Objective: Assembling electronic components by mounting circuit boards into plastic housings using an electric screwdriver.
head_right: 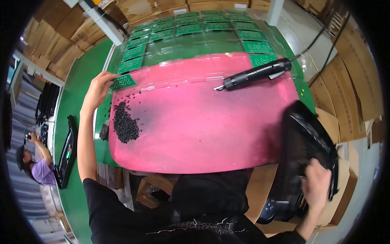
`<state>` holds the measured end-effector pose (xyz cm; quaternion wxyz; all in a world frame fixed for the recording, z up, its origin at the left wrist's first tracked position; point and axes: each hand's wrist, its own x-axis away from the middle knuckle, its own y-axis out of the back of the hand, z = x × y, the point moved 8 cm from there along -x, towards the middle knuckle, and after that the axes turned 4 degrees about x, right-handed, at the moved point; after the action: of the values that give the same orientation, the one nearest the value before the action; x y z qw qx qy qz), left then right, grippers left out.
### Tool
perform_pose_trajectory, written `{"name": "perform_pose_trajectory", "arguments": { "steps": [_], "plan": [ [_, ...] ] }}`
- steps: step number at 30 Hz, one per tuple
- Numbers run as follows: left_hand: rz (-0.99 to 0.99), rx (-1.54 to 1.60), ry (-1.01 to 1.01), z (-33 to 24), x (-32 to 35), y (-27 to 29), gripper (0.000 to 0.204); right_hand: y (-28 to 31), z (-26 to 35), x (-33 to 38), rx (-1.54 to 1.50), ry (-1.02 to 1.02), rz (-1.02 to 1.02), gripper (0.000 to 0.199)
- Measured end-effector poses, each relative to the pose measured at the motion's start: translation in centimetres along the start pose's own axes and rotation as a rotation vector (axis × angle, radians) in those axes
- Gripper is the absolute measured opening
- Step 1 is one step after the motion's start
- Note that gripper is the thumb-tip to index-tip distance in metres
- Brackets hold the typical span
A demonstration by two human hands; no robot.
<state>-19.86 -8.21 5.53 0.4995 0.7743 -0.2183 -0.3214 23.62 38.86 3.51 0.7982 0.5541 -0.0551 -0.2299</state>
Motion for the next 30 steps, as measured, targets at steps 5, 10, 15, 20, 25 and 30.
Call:
{"name": "perform_pose_trajectory", "arguments": {
  "steps": [5,10,15,20,25,30],
  "plan": [
    [-0.139,-0.038,0.020,-1.1,1.6,1.5,0.012,-6.5,15.1,-2.4,0.386,0.836,0.183,0.019],
    [-0.592,-0.178,-0.133,-7.7,2.6,6.0,0.014,-11.5,19.8,-3.0,0.174,1.078,0.018,0.016],
    [-0.733,-0.146,-0.285,-16.8,2.4,3.9,0.018,-12.2,22.2,-8.4,-0.402,0.734,0.480,0.039],
    [-0.616,-0.053,-0.716,-24.0,3.4,0.4,0.031,-9.6,19.6,-13.6,-1.281,0.072,0.502,0.040],
    [-0.420,-0.002,-0.935,-27.4,3.1,-2.7,0.032,-9.2,17.2,-13.9,-0.957,0.028,0.462,0.025],
    [-0.182,0.145,-0.938,-27.9,3.0,-5.1,0.040,-9.6,14.8,-12.3,-0.927,0.038,0.362,0.007]
  ]
}}
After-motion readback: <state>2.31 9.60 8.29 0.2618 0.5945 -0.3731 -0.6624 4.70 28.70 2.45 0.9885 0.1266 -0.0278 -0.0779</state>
